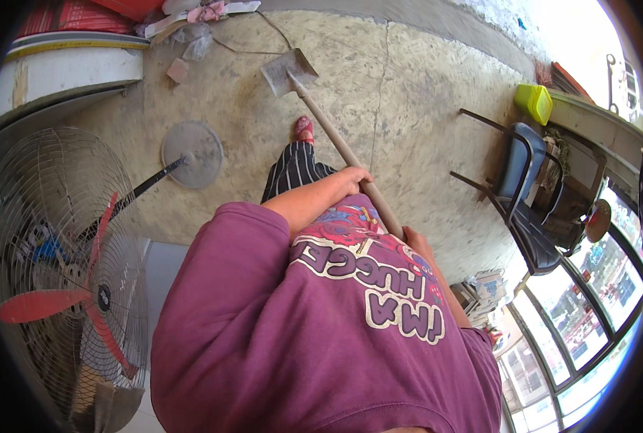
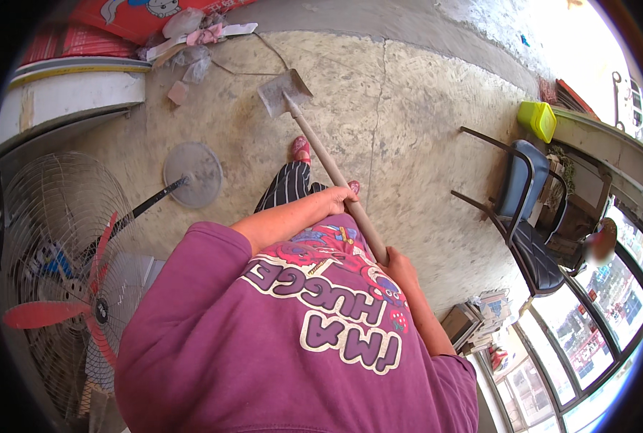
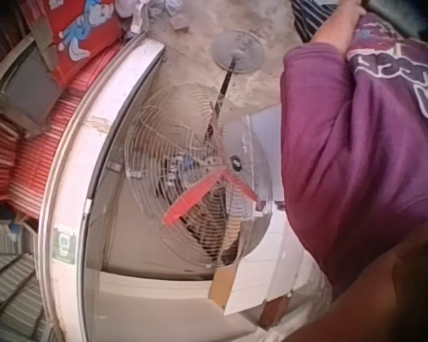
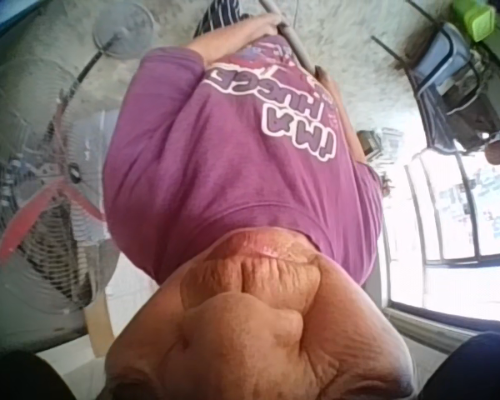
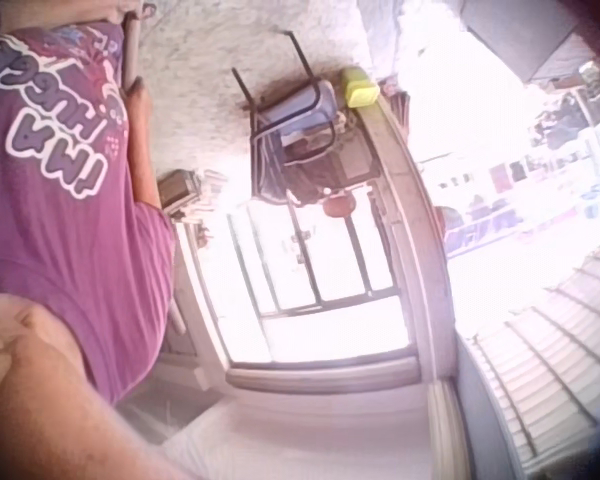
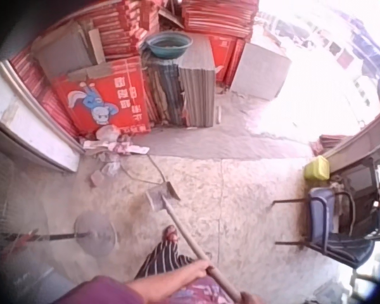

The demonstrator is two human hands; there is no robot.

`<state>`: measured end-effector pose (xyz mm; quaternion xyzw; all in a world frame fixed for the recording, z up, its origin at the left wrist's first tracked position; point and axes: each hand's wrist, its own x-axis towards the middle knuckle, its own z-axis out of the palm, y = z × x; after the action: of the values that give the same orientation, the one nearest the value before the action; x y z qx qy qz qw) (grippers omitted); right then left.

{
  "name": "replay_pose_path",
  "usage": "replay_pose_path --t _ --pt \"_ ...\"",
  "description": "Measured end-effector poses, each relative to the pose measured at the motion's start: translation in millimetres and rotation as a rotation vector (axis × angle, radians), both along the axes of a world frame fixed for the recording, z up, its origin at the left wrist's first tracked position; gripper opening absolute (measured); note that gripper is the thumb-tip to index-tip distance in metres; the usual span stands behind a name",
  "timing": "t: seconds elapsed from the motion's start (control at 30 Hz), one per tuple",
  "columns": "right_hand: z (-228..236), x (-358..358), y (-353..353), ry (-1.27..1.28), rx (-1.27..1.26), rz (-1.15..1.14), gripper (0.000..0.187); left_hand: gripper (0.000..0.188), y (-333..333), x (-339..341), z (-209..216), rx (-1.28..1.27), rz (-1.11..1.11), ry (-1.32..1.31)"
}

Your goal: The person uses a long-handled floor scraper by hand to remove debris or residues from the concrete floor of a warehouse or construction site.

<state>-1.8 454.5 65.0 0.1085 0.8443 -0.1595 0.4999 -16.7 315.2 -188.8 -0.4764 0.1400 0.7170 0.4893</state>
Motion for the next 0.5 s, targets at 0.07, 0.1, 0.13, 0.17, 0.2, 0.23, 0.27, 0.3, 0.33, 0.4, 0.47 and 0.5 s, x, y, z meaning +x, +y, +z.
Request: replay_pose_path --t 0.07,0.1,0.13,0.17,0.2,0.23,0.27,0.3,0.33,0.4,0.47,0.5 --pt "3 -10 -10 -0.026 0.030 0.037 0.036 0.024 4 6 -20 -0.042 0.006 0.028" --pt "1 -14 -14 -0.037 0.039 0.047 0.036 0.024 1 3 -18 -0.038 0.010 -0.008" --pt "0 -18 -18 -0.045 0.048 0.055 0.035 0.024 -4 -3 -11 -0.034 0.013 -0.042" --pt "-3 -22 -22 -0.045 0.061 0.083 0.034 0.023 -10 -8 -5 -0.028 0.016 -0.075" --pt "-7 -25 -28 -0.041 0.072 0.115 0.033 0.022 -17 -10 -7 -0.004 0.007 -0.054" --pt "-11 -28 -34 -0.037 0.083 0.147 0.032 0.021 -22 -13 -10 -0.064 0.054 -0.032" --pt "-15 -32 -40 -0.015 0.060 0.157 0.029 0.020 -27 -17 -12 -0.123 0.101 -0.010" --pt "-19 -39 -50 0.002 0.063 0.174 0.028 0.020 -32 -21 -16 -0.187 0.148 0.012" --pt "-21 -46 -63 0.017 0.070 0.191 0.028 0.018 -39 -25 -26 -0.175 0.228 0.002" --pt "-35 -58 -80 0.064 0.073 0.253 0.028 0.017 -56 -40 -42 -0.216 0.303 0.001" --pt "-49 -66 -89 0.141 -0.004 0.252 0.028 0.014 -83 -59 -29 -0.257 0.340 0.030" --pt "-52 -69 -93 0.177 -0.043 0.256 0.029 0.016 -95 -64 -26 -0.319 0.323 0.080"
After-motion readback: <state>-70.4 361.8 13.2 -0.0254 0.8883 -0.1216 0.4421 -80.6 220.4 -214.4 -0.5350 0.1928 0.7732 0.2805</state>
